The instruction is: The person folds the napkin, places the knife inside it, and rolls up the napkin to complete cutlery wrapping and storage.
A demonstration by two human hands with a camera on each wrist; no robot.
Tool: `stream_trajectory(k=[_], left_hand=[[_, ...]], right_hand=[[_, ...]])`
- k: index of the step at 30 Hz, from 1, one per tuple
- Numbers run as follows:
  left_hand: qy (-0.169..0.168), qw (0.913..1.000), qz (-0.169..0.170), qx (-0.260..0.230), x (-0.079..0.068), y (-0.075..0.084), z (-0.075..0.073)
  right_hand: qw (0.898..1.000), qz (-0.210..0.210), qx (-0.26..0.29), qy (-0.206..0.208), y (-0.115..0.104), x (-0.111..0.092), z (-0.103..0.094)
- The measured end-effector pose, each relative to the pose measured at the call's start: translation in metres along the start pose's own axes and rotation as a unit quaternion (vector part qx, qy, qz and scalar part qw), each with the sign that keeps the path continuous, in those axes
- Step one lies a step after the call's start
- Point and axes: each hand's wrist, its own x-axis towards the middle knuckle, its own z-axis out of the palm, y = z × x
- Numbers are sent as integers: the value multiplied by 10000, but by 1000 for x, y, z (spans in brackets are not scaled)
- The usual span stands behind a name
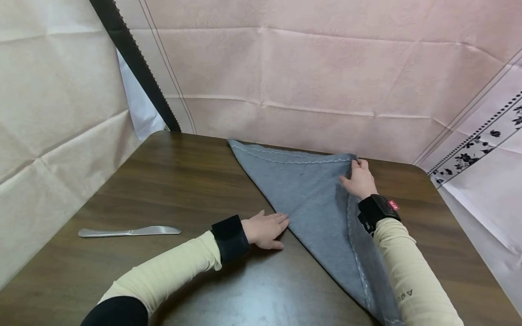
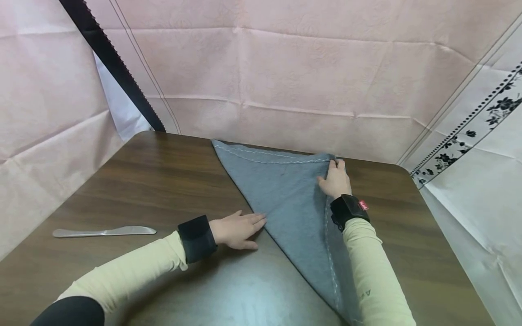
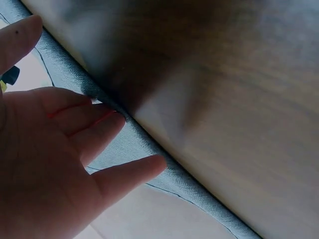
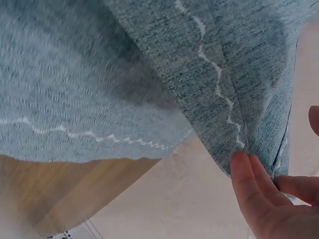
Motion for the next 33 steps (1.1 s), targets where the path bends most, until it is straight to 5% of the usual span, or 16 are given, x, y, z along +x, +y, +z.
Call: stream_trajectory(k=[33], left_hand=[[6,9997,-122,202,31,3,-6]], right_hand=[[9992,327,-246,29,31,40,-27]])
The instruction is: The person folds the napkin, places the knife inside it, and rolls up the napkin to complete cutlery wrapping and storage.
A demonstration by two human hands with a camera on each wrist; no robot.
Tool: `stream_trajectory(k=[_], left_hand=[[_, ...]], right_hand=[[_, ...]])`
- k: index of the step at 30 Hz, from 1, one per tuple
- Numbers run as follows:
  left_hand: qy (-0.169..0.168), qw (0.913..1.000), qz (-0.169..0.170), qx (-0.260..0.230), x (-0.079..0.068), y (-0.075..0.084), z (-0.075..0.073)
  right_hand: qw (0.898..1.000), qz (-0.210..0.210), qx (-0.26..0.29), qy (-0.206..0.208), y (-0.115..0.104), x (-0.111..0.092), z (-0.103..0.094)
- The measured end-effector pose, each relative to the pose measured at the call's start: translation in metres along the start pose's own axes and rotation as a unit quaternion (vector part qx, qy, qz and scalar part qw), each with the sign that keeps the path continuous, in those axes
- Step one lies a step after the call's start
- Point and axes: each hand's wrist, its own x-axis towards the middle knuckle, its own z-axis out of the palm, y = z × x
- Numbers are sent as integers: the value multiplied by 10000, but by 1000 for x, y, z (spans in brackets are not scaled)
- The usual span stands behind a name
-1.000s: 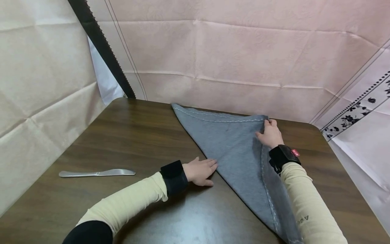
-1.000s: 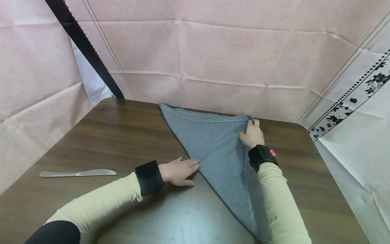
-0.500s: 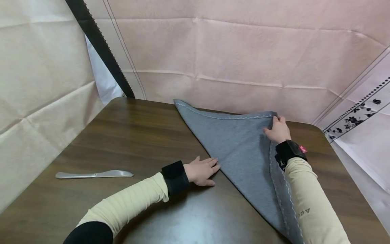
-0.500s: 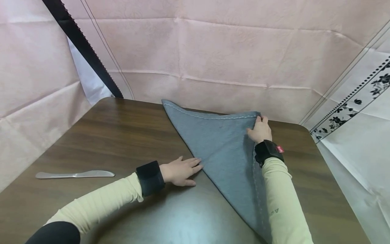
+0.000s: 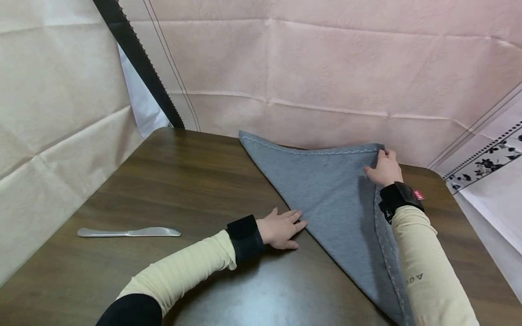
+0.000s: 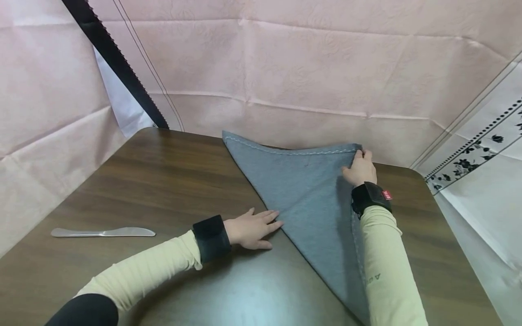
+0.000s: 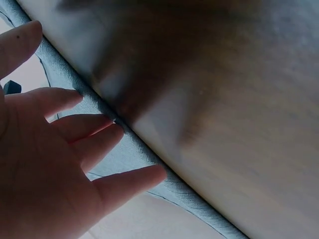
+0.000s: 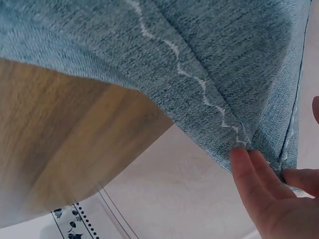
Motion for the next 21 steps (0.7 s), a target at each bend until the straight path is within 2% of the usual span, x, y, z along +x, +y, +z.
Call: stream_trajectory(k=[8,17,21], left_hand=[[34,10000,71,-26,2,3,0],[-7,10000,49,-34,2,3,-1],[-35,10000,48,-64,2,2,0]], right_hand=[[9998,101,2,176,4,4,-10],[9993,164,-33,344,1,9,-10],[9999,122,-39,97,4,9,-3]])
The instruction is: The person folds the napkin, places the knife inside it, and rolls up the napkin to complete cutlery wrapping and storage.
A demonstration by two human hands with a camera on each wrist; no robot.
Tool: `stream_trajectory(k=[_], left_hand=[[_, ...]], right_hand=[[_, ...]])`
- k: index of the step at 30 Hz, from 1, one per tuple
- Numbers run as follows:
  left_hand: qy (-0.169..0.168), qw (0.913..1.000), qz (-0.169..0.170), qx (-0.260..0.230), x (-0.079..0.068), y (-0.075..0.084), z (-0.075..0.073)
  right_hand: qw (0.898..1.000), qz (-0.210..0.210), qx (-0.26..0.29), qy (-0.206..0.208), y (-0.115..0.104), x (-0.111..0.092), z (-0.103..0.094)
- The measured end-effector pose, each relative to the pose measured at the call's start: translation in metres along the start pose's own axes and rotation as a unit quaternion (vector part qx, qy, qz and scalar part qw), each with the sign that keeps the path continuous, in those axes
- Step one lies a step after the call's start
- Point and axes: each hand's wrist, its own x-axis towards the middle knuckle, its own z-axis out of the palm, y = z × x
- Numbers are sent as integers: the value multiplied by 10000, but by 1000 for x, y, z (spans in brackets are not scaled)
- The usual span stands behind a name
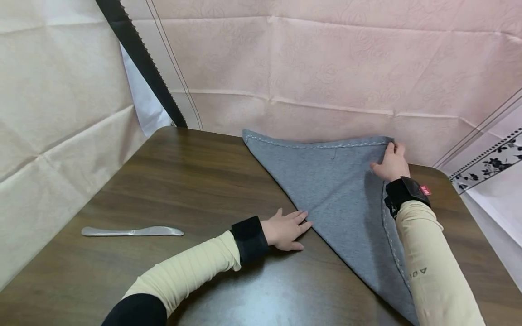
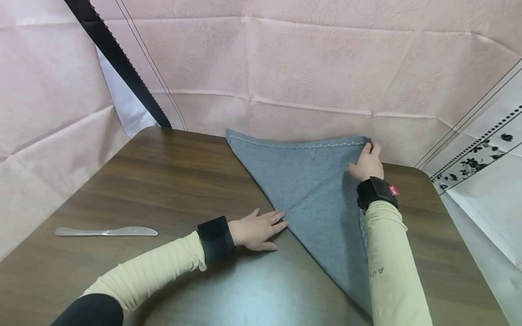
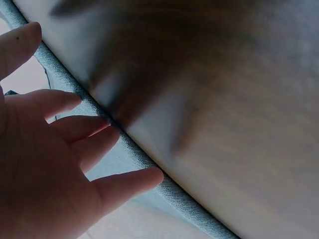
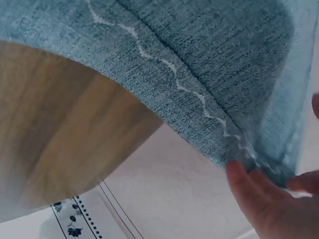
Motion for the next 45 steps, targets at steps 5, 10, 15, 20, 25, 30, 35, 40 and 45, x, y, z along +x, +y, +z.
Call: stream_trajectory(k=[5,10,15,20,25,30,35,40,45], left_hand=[[-22,10000,22,10,0,3,-1],[28,10000,41,-49,3,4,4],[44,10000,-33,-73,3,5,6],[95,9998,-170,34,2,4,7],[144,9995,-254,150,1,7,5],[159,9994,-202,245,-2,11,3],[352,9984,8,441,-13,20,5],[611,9964,319,495,-21,32,7],[825,9932,546,613,-22,43,9]], right_hand=[[9962,-130,-100,-860,9,-8,5],[9840,-655,-516,-1576,12,-20,14],[9667,-908,-863,-2231,7,-39,34],[9573,-897,-1165,-2489,0,-61,51],[9585,-999,-1231,-2370,-2,-71,58],[9593,-1085,-1143,-2342,-1,-74,59],[9577,-1234,-1078,-2367,-2,-77,61],[9556,-1314,-931,-2466,-3,-80,60],[9525,-1290,-895,-2611,-3,-83,57]])
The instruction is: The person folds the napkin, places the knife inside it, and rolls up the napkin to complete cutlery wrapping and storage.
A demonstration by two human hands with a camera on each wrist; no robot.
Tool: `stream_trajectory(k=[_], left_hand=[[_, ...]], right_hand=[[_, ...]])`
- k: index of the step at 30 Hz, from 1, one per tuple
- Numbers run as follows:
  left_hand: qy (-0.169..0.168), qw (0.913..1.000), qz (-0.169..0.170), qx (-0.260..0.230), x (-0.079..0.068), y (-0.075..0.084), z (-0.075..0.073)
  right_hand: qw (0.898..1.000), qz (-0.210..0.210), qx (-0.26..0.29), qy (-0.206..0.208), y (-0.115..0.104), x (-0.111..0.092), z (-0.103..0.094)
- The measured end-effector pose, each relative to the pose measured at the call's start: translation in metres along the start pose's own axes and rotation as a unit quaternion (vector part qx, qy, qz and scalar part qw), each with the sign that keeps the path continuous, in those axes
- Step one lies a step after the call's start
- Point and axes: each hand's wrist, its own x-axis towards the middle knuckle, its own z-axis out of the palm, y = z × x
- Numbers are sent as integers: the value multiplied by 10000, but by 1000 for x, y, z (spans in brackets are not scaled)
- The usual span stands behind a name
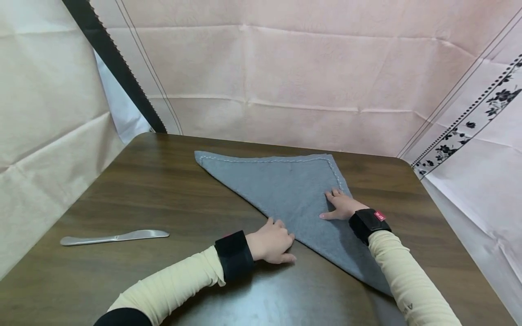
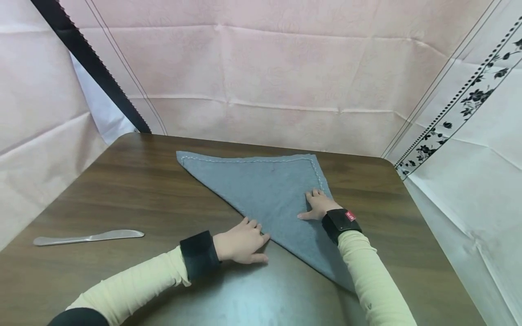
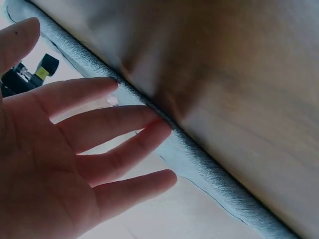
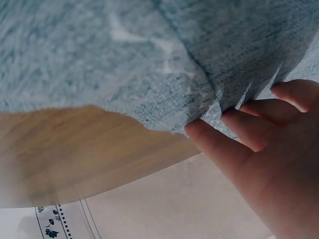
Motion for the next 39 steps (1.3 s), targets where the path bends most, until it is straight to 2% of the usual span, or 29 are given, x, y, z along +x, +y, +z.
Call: stream_trajectory(k=[8,17,20,25,29,32,34,37,39], left_hand=[[363,9988,264,191,-3,12,4],[599,9956,600,388,-7,27,4],[600,9958,615,323,-7,30,3],[541,9964,647,46,-4,34,4],[686,9950,695,-207,-1,35,7],[865,9927,634,-549,-2,26,7],[1032,9916,425,-660,-6,14,7],[894,9925,-255,-793,-19,-18,8],[639,9899,-868,-923,-32,-44,11]], right_hand=[[9994,86,-147,-305,-10,7,-4],[9977,9,-344,-577,-20,16,-11],[9956,24,-661,-666,-26,21,-14],[9877,279,-1277,-852,-36,30,-18],[9859,518,-1349,-849,-41,34,-20],[9895,453,-1254,-558,-42,33,-18],[9928,170,-1187,-57,-42,27,-15],[9929,-227,-963,667,-44,6,-6],[9928,-314,-746,885,-45,-15,2]])
